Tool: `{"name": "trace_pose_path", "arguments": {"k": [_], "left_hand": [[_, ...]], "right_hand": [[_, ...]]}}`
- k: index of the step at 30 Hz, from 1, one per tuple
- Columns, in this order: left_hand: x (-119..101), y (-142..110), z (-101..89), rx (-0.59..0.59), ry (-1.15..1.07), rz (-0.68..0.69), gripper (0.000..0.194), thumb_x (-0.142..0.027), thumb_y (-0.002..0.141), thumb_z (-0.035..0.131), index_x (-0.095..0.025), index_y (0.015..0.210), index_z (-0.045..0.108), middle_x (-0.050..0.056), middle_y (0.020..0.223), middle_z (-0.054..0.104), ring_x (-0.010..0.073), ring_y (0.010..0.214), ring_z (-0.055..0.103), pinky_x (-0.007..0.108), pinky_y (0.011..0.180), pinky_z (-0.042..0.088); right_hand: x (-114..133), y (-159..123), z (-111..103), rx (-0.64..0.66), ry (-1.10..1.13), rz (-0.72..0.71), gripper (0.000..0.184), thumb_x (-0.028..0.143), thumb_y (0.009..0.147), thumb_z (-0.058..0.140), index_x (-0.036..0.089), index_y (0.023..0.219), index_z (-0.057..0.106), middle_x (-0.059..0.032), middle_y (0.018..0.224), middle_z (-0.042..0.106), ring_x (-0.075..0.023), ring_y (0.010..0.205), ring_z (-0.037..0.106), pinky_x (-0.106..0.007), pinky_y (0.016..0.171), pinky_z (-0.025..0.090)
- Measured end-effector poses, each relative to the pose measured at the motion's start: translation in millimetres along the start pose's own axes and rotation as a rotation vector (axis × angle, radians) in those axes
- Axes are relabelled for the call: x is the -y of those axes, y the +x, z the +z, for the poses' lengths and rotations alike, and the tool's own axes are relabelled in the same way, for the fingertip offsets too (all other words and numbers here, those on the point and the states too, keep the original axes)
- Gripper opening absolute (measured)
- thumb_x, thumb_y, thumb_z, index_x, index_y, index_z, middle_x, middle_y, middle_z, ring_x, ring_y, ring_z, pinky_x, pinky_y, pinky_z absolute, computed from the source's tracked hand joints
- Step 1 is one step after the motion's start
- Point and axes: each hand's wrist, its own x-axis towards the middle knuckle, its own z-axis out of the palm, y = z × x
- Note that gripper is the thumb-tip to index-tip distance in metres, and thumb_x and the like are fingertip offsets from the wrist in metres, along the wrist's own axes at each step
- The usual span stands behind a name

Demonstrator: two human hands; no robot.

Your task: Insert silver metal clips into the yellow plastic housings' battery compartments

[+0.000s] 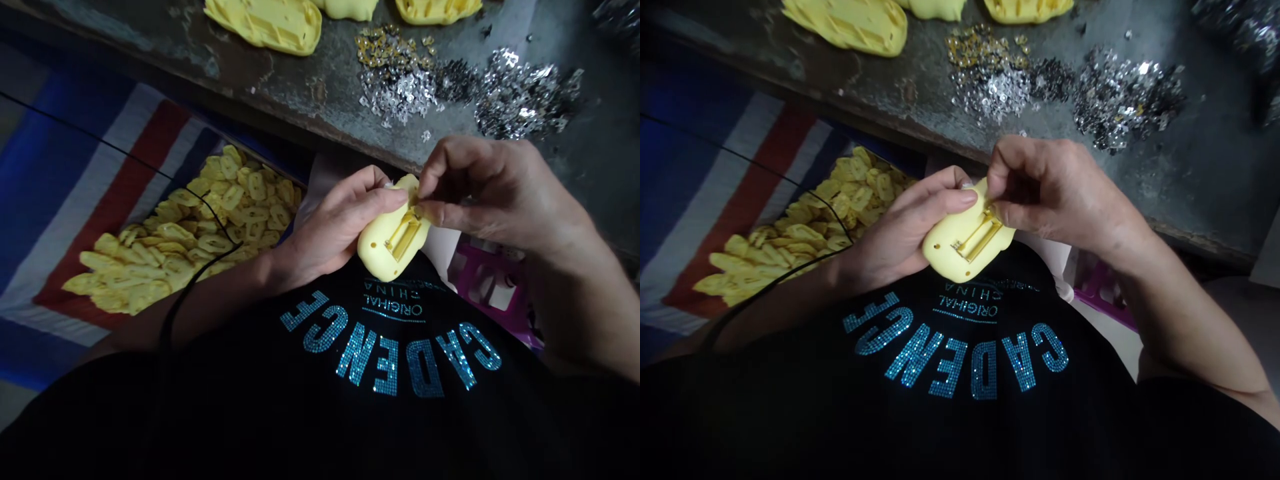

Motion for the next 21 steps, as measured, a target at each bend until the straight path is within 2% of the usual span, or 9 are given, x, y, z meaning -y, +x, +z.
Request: {"name": "trace_pose_path", "arguments": {"k": [6,9,13,17,19,21], "left_hand": [[2,0,0.4,-0.036,0.028,-0.005,0.026,-0.023,0.101,0.079,-0.021,0.092,0.055,-0.004,0.085,0.059,0.0094,0.072,0.061,0.019,0.066,0.053],[2,-1,1.3,-0.048,0.022,-0.002,0.025,-0.023,0.102,0.078,-0.021,0.092,0.055,-0.004,0.085,0.059,0.0097,0.072,0.062,0.020,0.067,0.054],[-1,-1,2.3,-0.055,-0.027,0.007,0.027,-0.020,0.104,0.077,-0.020,0.089,0.055,-0.005,0.082,0.057,0.0077,0.070,0.061,0.018,0.069,0.055],[-1,0,0.5,-0.047,-0.069,0.007,0.029,-0.016,0.104,0.076,-0.019,0.084,0.055,-0.005,0.080,0.057,0.0062,0.068,0.059,0.017,0.069,0.056],[0,2,-1.1,-0.048,-0.080,0.007,0.029,-0.018,0.103,0.078,-0.018,0.084,0.056,-0.005,0.081,0.058,0.0067,0.069,0.059,0.017,0.070,0.057],[2,3,-2.3,-0.046,-0.080,0.014,0.030,-0.022,0.101,0.082,-0.019,0.084,0.057,-0.004,0.081,0.059,0.0076,0.070,0.060,0.018,0.070,0.057]], "right_hand": [[3,13,-8,0.078,-0.155,-0.068,0.022,0.030,0.080,0.093,0.035,0.084,0.072,0.0025,0.073,0.076,-0.0208,0.063,0.064,-0.035,0.048,0.043],[3,15,-7,0.088,-0.179,-0.078,0.022,0.033,0.081,0.094,0.036,0.084,0.073,0.0028,0.069,0.074,-0.0216,0.063,0.064,-0.034,0.047,0.041],[0,10,-6,0.046,-0.092,-0.035,0.017,0.035,0.087,0.090,0.033,0.089,0.073,0.0023,0.077,0.077,-0.0198,0.067,0.067,-0.034,0.052,0.050],[-2,-4,-1,-0.056,0.051,-0.032,0.015,0.028,0.091,0.088,0.028,0.091,0.074,0.0045,0.086,0.079,-0.0167,0.073,0.074,-0.033,0.066,0.059],[-2,-13,4,-0.114,0.029,-0.063,0.013,0.024,0.095,0.088,0.030,0.094,0.076,0.0043,0.089,0.080,-0.0174,0.075,0.075,-0.035,0.068,0.059],[-3,-22,11,-0.181,-0.096,-0.118,0.012,0.022,0.101,0.085,0.032,0.098,0.079,0.0024,0.095,0.083,-0.0194,0.080,0.077,-0.038,0.072,0.061]]}}
